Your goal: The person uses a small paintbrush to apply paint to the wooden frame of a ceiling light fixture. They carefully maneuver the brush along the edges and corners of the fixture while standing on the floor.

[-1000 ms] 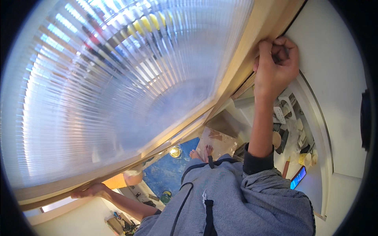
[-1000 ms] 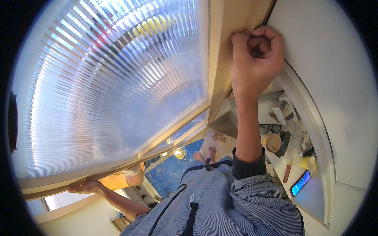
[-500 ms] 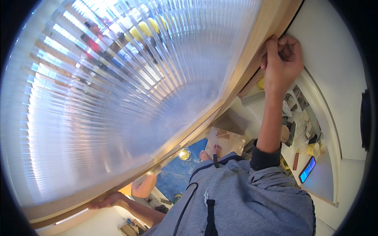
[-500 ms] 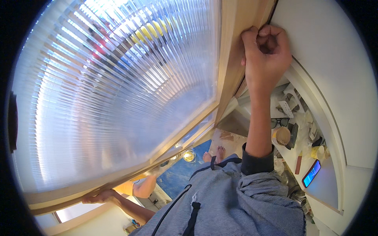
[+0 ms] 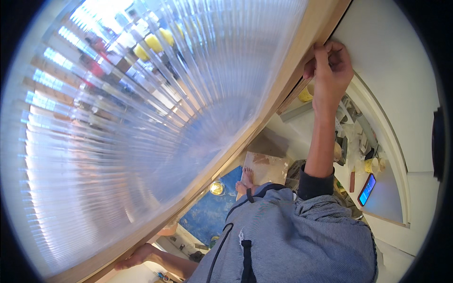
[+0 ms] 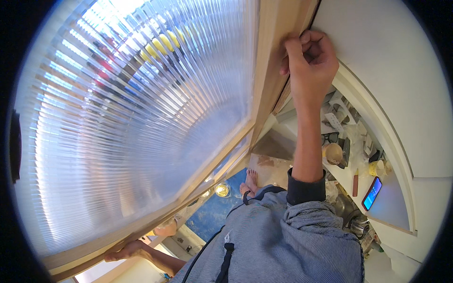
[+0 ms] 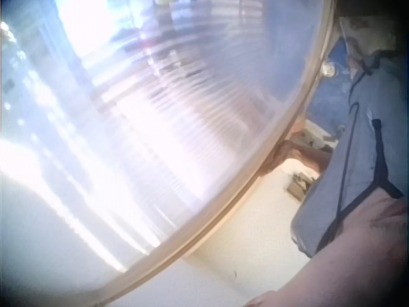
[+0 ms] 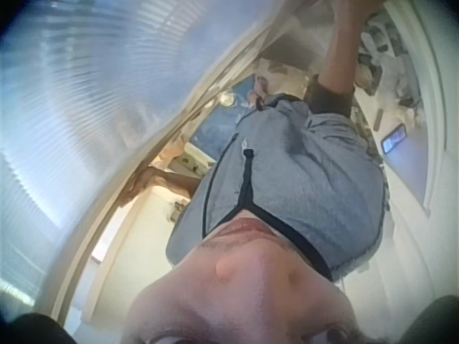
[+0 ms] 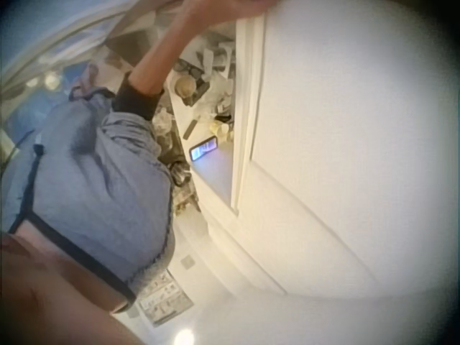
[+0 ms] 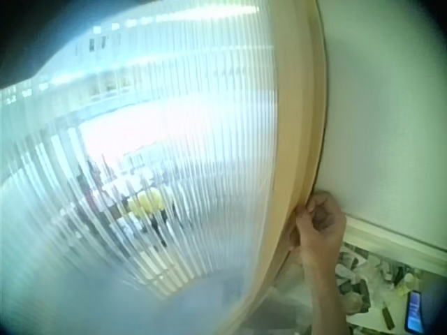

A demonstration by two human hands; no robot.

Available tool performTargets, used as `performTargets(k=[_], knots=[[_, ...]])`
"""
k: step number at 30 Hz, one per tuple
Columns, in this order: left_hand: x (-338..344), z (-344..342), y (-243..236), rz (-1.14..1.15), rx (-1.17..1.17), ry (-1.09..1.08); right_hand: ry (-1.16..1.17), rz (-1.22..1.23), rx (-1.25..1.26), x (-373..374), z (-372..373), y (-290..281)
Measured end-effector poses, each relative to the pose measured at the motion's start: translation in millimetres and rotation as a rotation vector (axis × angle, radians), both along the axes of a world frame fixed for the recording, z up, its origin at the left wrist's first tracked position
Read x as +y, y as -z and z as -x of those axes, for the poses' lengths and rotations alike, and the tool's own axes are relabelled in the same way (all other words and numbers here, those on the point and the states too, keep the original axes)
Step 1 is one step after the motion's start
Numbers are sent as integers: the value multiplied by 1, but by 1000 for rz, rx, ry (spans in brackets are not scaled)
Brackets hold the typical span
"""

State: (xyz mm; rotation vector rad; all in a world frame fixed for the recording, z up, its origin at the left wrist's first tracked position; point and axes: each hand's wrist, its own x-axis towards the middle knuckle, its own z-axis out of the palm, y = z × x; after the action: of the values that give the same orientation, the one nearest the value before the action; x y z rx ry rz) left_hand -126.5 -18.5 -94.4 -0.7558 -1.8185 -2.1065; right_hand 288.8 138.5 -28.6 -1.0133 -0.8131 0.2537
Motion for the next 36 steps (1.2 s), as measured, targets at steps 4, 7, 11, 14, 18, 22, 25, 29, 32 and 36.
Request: performTargets(k=[4,7,11,14,18,22,25,29,32,36], knots=[[0,-7,-7,-9,8,-10,18,27,-5,-1,2,-3],[-1,-4,-5,-6,16,-10,9,21,-17,0,0,-3],[-3,5,3,12,-5,0,13,44,-40,3,0,-2],[-6,12,8,26,-16,-1,-5,28,-28,4,0,0],[-9,19,12,31,-14,-14,-7,-22,-61,3,-5,5],[-7,13,8,30,-4,-20,2,-22,-58,3,-3,4],[-6,13,9,24,-6,-23,46,-21,-70,4,0,3],[-4,7,2,11,3,-38,141,-51,-100,7,5,9],[0,2,-2,10,16,-40,317,-62,-223,15,3,18],[6,1,1,11,14,-32,578,-102,-419,18,1,23]])
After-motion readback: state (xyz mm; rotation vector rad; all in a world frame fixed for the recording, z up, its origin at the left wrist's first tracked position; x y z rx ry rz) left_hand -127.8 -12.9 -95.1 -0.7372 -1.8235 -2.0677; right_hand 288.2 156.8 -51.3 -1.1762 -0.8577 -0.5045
